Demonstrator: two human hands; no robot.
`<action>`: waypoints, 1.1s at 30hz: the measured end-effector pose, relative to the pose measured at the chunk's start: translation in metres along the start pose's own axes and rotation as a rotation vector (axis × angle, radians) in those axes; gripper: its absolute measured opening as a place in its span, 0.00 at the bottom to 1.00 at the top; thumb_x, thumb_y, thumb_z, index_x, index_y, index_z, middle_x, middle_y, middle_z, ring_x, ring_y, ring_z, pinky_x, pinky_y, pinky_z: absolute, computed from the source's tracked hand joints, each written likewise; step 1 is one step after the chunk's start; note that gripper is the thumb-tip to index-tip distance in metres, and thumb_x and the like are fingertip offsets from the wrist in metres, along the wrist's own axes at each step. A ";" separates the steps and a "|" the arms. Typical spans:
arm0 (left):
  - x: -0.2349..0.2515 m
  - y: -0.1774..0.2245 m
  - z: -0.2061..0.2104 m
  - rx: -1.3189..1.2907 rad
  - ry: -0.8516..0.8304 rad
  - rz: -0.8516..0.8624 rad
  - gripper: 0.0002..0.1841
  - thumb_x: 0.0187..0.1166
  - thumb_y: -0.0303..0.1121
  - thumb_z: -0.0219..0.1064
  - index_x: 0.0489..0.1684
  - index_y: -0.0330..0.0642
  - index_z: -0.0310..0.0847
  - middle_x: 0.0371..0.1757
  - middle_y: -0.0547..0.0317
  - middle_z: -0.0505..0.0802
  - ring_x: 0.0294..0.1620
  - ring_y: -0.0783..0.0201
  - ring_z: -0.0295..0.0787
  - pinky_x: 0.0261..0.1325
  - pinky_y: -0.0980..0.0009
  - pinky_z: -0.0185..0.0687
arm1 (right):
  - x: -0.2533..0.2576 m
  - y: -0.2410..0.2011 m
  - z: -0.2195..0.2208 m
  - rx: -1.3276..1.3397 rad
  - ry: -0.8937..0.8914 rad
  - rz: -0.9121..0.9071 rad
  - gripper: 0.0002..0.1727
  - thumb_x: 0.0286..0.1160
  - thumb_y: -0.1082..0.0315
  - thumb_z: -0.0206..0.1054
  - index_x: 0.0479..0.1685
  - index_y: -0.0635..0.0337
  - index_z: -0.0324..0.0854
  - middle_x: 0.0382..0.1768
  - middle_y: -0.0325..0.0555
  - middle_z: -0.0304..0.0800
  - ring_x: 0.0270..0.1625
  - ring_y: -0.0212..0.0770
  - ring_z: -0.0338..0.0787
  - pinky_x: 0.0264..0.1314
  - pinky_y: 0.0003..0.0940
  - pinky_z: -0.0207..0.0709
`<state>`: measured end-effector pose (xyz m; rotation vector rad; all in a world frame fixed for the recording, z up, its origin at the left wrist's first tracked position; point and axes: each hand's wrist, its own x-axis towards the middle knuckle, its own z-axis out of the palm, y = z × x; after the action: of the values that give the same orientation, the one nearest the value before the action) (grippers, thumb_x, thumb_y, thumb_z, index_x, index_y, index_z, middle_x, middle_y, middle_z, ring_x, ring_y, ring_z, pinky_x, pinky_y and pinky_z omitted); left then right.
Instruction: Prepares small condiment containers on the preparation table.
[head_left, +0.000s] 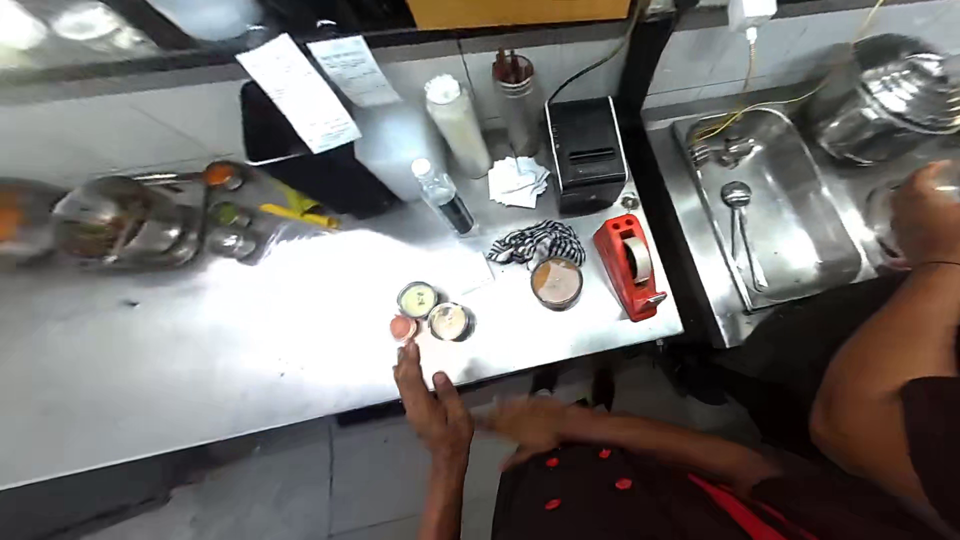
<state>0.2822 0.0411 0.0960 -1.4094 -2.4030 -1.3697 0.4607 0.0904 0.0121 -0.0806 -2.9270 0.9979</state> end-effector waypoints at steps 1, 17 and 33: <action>-0.017 0.013 -0.012 0.018 0.059 -0.034 0.31 0.92 0.44 0.44 0.89 0.33 0.58 0.90 0.41 0.66 0.92 0.48 0.57 0.93 0.51 0.55 | 0.007 -0.030 0.010 0.132 -0.072 -0.155 0.41 0.74 0.43 0.73 0.85 0.54 0.71 0.83 0.41 0.76 0.87 0.41 0.71 0.91 0.42 0.60; -0.069 0.110 0.045 -0.224 -0.083 0.062 0.12 0.80 0.39 0.71 0.38 0.38 0.93 0.18 0.68 0.88 0.14 0.79 0.76 0.18 0.77 0.74 | -0.117 0.080 -0.092 0.589 0.051 0.379 0.14 0.71 0.63 0.77 0.54 0.56 0.91 0.52 0.46 0.94 0.51 0.41 0.93 0.62 0.46 0.87; -0.010 0.189 0.233 -1.441 -1.161 -1.088 0.57 0.74 0.81 0.24 0.76 0.39 0.73 0.68 0.46 0.88 0.66 0.52 0.87 0.68 0.52 0.82 | -0.157 0.101 -0.232 0.692 0.964 1.110 0.12 0.78 0.63 0.72 0.40 0.65 0.87 0.36 0.51 0.89 0.38 0.42 0.87 0.46 0.46 0.81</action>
<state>0.5110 0.2349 0.0753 -0.8263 -2.8624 -4.1095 0.6355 0.3010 0.1295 -1.6653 -1.4203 1.3861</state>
